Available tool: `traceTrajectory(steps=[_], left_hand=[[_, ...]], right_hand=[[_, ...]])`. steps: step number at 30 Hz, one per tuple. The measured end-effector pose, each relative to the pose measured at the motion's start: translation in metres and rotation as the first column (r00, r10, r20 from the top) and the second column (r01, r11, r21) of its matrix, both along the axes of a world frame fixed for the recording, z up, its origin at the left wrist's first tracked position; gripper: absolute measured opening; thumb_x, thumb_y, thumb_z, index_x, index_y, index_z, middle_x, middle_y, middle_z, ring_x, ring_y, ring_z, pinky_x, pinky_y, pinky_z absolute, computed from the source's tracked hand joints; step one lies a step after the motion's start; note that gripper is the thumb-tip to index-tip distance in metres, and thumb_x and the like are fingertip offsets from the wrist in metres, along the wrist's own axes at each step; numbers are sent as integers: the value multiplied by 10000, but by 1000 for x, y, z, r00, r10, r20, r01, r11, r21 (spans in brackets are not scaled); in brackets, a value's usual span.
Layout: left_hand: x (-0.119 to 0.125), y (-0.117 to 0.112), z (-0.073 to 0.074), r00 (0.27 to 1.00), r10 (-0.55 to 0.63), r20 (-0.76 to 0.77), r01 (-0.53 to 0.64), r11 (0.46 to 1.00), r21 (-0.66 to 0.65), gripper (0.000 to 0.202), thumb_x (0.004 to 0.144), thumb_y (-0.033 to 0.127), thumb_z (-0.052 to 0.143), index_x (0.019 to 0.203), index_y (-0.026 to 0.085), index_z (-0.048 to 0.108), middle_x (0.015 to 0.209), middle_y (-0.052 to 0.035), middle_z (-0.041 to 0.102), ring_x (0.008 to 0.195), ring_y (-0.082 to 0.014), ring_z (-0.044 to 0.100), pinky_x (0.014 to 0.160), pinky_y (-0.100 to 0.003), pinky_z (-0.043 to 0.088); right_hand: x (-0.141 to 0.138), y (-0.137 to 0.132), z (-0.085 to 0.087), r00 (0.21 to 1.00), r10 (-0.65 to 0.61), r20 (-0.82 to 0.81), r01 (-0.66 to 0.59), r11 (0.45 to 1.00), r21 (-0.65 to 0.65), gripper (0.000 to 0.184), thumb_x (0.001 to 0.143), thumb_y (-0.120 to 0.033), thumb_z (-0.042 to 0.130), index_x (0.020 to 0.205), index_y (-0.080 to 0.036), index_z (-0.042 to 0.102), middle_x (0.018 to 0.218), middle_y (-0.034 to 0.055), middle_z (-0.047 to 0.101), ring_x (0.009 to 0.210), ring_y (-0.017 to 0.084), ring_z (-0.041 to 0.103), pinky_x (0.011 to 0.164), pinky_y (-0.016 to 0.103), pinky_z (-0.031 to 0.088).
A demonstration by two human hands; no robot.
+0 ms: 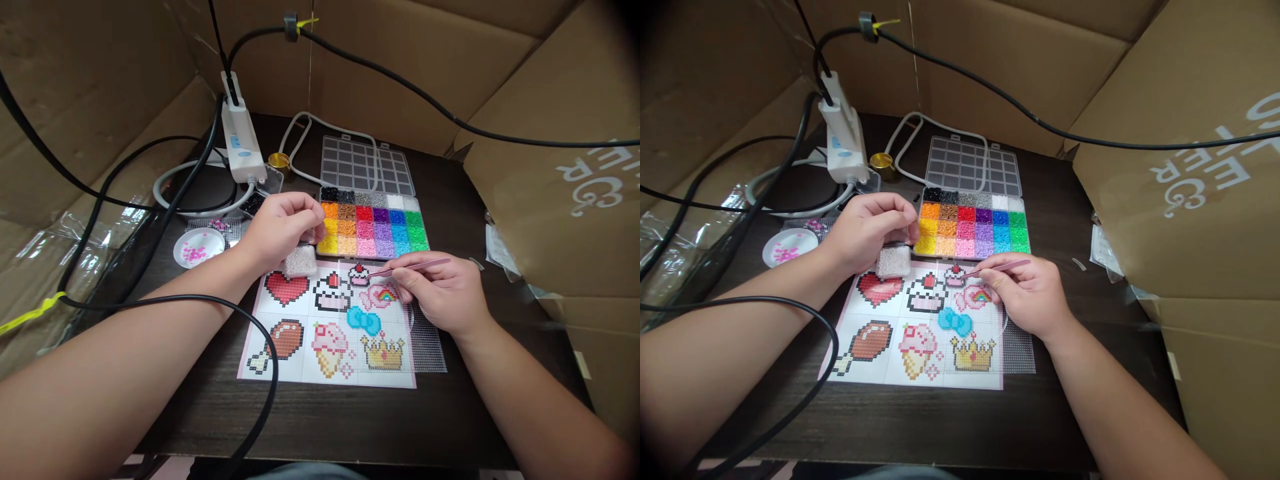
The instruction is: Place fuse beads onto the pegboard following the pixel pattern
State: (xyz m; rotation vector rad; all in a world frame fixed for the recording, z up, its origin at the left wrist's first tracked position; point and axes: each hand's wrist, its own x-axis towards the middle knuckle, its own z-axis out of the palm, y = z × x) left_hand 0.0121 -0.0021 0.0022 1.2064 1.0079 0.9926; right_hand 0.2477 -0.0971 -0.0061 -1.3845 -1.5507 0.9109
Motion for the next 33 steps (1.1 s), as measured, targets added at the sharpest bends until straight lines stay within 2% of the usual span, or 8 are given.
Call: traceTrajectory(steps=[8, 12, 16, 24, 33], left_hand=[[-1, 1, 0, 1000, -5, -5, 5, 1000, 8, 85, 708, 172, 662, 627, 173, 637, 591, -23, 650, 554, -103, 623, 549, -211, 501], [-1, 1, 0, 1000, -8, 6, 8, 1000, -2, 66, 698, 173, 667, 636, 174, 643, 593, -17, 653, 557, -100, 620, 555, -207, 502], [-1, 1, -1, 1000, -10, -1, 10, 1000, 2, 69, 702, 186, 672, 642, 173, 641, 607, -17, 654, 561, -101, 624, 552, -208, 495], [-1, 1, -2, 1000, -15, 13, 15, 1000, 4, 88, 711, 172, 667, 627, 181, 644, 600, -21, 655, 558, -103, 617, 553, -219, 497], [-1, 0, -1, 1000, -4, 10, 4, 1000, 0, 76, 708, 173, 667, 636, 175, 640, 600, -18, 651, 553, -104, 619, 545, -218, 501]], right_hand=[[2, 0, -2, 999, -31, -15, 31, 999, 41, 143, 893, -234, 696, 825, -158, 796, 598, 17, 658, 483, 96, 576, 491, 228, 501], [-1, 2, -2, 986, -151, -66, 156, 985, 76, 129, 897, -250, 701, 909, -163, 796, 580, 7, 632, 480, 102, 570, 487, 235, 495], [-3, 6, -3, 970, -232, -66, 239, 965, 111, 127, 889, -263, 706, 896, -161, 781, 581, 10, 633, 476, 108, 575, 485, 242, 497], [-4, 11, -7, 973, -229, -14, 229, 966, 124, 166, 882, -289, 709, 900, -143, 786, 581, 19, 646, 473, 111, 580, 468, 238, 492], [-9, 14, -7, 968, -249, -26, 250, 962, 109, 149, 870, -264, 715, 891, -139, 793, 586, 12, 647, 464, 93, 564, 459, 221, 486]])
